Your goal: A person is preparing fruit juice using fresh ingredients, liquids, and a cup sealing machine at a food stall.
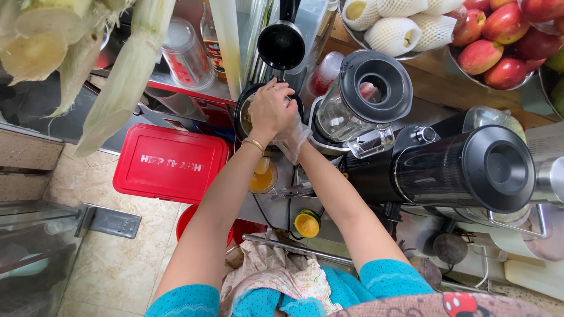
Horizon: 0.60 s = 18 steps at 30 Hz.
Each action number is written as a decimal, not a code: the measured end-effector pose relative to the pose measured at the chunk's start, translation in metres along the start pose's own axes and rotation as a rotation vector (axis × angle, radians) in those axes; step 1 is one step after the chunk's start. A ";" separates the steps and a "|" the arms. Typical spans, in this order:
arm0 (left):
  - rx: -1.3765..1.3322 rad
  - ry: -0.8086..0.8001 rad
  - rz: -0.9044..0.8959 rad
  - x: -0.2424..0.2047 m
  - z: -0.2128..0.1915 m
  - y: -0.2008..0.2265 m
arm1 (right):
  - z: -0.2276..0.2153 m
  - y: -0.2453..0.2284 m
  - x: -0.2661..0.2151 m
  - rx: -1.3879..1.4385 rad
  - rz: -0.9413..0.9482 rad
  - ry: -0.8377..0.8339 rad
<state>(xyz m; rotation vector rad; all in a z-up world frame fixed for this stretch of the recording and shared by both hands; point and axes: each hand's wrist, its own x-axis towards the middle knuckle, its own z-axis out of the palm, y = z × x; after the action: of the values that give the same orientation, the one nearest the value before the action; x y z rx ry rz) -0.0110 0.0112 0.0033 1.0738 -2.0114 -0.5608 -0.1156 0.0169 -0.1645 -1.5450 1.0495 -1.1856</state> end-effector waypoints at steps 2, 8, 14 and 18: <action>0.034 0.011 0.052 -0.006 -0.005 0.009 | 0.003 -0.033 -0.005 0.069 -0.084 0.024; -0.019 0.171 0.136 -0.024 -0.020 0.003 | 0.020 -0.037 -0.002 0.832 -0.043 0.112; -0.202 0.108 -0.047 -0.014 -0.005 -0.021 | 0.009 -0.016 0.008 -0.692 -0.066 0.060; -0.061 0.033 -0.040 -0.003 -0.002 -0.007 | 0.010 0.019 0.012 0.139 -0.033 0.052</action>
<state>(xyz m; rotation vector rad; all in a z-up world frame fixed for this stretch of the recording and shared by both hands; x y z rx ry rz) -0.0047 0.0098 -0.0013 1.0823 -1.9357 -0.6171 -0.1058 0.0021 -0.1818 -1.4354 0.9579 -1.2998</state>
